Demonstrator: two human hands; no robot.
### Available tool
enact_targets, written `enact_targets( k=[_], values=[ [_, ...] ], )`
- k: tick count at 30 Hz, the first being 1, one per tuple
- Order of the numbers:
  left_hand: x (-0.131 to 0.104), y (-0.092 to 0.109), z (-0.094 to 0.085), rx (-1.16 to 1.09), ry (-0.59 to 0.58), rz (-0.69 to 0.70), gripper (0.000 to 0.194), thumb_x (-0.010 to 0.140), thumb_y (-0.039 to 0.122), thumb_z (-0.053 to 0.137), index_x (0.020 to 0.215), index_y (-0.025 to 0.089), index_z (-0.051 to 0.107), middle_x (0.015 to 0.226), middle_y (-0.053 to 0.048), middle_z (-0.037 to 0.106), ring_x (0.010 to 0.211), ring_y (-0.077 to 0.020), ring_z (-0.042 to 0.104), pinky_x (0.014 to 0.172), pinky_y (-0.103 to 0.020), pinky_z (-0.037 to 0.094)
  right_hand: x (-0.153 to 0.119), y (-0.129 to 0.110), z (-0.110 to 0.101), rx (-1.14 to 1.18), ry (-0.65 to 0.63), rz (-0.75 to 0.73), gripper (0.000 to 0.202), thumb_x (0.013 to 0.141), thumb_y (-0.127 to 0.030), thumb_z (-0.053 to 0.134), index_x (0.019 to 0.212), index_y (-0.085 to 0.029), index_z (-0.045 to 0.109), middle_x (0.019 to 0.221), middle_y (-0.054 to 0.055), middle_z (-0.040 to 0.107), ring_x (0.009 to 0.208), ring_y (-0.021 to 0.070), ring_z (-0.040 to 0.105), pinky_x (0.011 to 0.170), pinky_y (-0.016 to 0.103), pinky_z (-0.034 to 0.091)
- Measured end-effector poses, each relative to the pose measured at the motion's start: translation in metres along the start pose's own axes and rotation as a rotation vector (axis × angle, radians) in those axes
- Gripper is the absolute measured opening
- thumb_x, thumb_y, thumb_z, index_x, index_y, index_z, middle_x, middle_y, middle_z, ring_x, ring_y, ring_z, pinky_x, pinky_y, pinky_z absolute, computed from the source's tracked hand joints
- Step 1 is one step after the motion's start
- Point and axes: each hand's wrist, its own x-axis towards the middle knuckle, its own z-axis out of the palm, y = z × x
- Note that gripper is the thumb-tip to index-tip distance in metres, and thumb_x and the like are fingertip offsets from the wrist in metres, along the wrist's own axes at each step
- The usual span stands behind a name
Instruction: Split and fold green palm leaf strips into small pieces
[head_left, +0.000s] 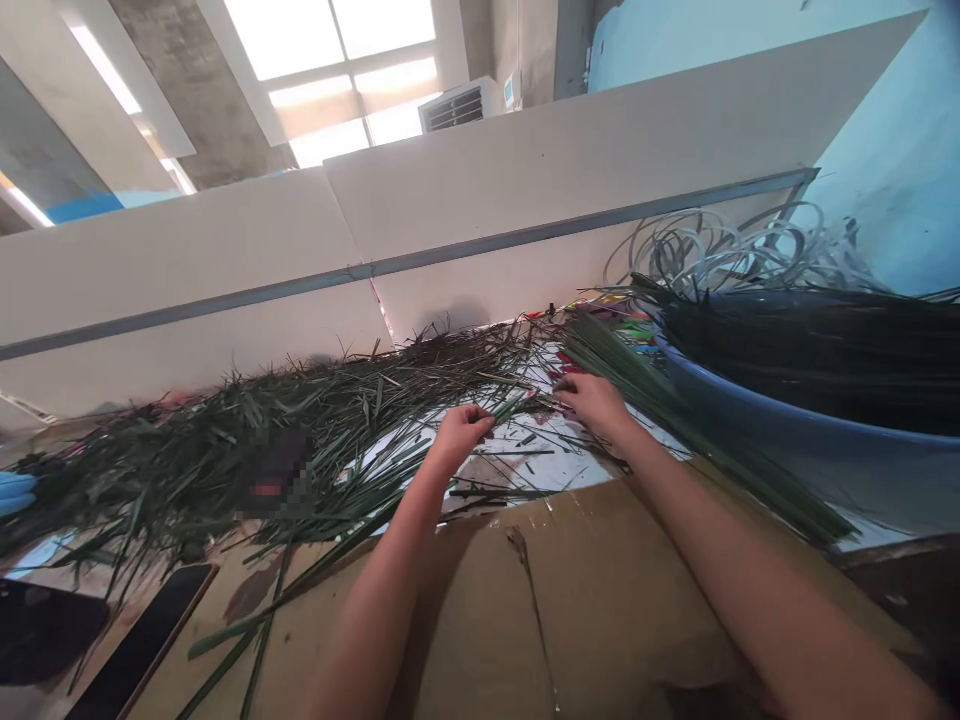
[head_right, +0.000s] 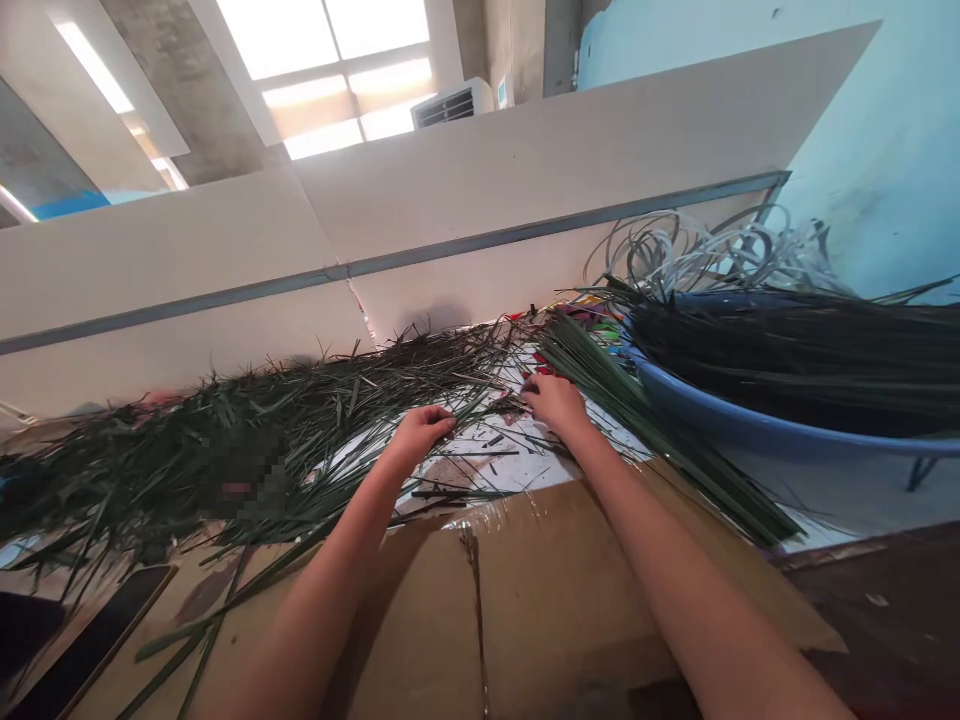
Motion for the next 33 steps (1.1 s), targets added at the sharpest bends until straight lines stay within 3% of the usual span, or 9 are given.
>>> enact_targets(
  k=[2,6,13,15,17,20,22,28,33],
  values=[
    [0.003,-0.007,-0.001,-0.035,-0.004,-0.011,0.021,0.066,0.037,0.066,0.068,0.016,0.062,0.058,0.001,0.058,0.054,-0.0106,0.045,0.056,-0.025,0.034,-0.004,0.01,0.004,-0.156,-0.01,0.004,0.011,0.074,-0.026,0.07,0.082,-0.021,0.075,0.081,0.011,0.072,0.085,0.0307,0.066,0.072,0.035,0.041],
    [0.007,-0.02,-0.004,-0.095,-0.024,-0.039,0.024,0.065,0.039,0.067,0.069,0.016,0.062,0.059,0.001,0.056,0.054,-0.0103,0.044,0.054,-0.024,0.031,-0.014,0.016,0.017,-0.373,-0.011,-0.064,0.019,0.082,-0.023,0.061,0.097,-0.018,0.073,0.102,0.017,0.071,0.096,0.0325,0.064,0.077,0.037,0.04],
    [0.008,-0.03,-0.01,-0.194,0.007,-0.078,0.03,0.064,0.039,0.07,0.081,0.015,0.069,0.065,0.002,0.057,0.058,-0.0095,0.042,0.057,-0.024,0.031,-0.011,0.01,0.013,-0.49,0.072,-0.071,0.023,0.092,-0.027,0.046,0.094,-0.016,0.065,0.096,0.019,0.071,0.088,0.0314,0.065,0.075,0.038,0.039],
    [0.007,-0.029,-0.009,-0.219,0.016,-0.085,0.032,0.063,0.038,0.07,0.087,0.015,0.071,0.069,0.001,0.059,0.059,-0.0098,0.043,0.058,-0.024,0.032,-0.01,0.009,0.011,-0.32,0.133,-0.003,0.018,0.089,-0.033,0.05,0.09,-0.02,0.061,0.085,0.014,0.07,0.08,0.0304,0.064,0.069,0.037,0.039],
    [0.006,-0.027,-0.005,-0.231,0.019,-0.072,0.033,0.064,0.037,0.07,0.089,0.016,0.072,0.073,0.0,0.061,0.061,-0.0101,0.043,0.059,-0.024,0.033,-0.01,0.007,0.011,0.047,0.135,0.082,0.014,0.082,-0.036,0.057,0.085,-0.023,0.056,0.075,0.008,0.068,0.073,0.0281,0.062,0.064,0.036,0.04],
    [0.003,-0.023,0.003,-0.217,0.004,-0.05,0.033,0.066,0.038,0.071,0.091,0.016,0.072,0.07,0.001,0.059,0.06,-0.0101,0.042,0.058,-0.025,0.032,-0.014,-0.001,0.015,0.685,0.008,0.195,0.016,0.072,-0.033,0.062,0.081,-0.026,0.05,0.07,0.003,0.065,0.064,0.0235,0.06,0.058,0.034,0.042],
    [0.002,-0.02,0.009,-0.2,-0.015,-0.041,0.033,0.067,0.04,0.071,0.09,0.016,0.071,0.067,0.002,0.055,0.059,-0.01,0.041,0.058,-0.025,0.031,-0.018,-0.009,0.018,0.921,-0.07,0.222,0.016,0.067,-0.028,0.063,0.078,-0.026,0.051,0.068,0.0,0.062,0.06,0.0187,0.055,0.054,0.031,0.04],
    [-0.005,-0.015,0.017,-0.158,-0.064,-0.007,0.032,0.071,0.041,0.069,0.091,0.017,0.07,0.069,0.003,0.056,0.061,-0.01,0.041,0.06,-0.025,0.031,-0.03,-0.026,0.03,1.07,-0.269,0.223,0.03,0.064,-0.037,0.081,0.083,-0.022,0.064,0.063,-0.004,0.051,0.05,0.0095,0.038,0.045,0.026,0.023],
    [-0.005,-0.017,0.021,-0.155,-0.127,-0.003,0.031,0.074,0.041,0.067,0.093,0.016,0.066,0.069,0.003,0.056,0.059,-0.0102,0.045,0.059,-0.025,0.034,-0.033,-0.027,0.034,1.015,-0.244,0.204,0.04,0.058,-0.045,0.088,0.076,-0.019,0.063,0.059,-0.006,0.05,0.047,0.007,0.03,0.044,0.026,0.018]
  ],
)
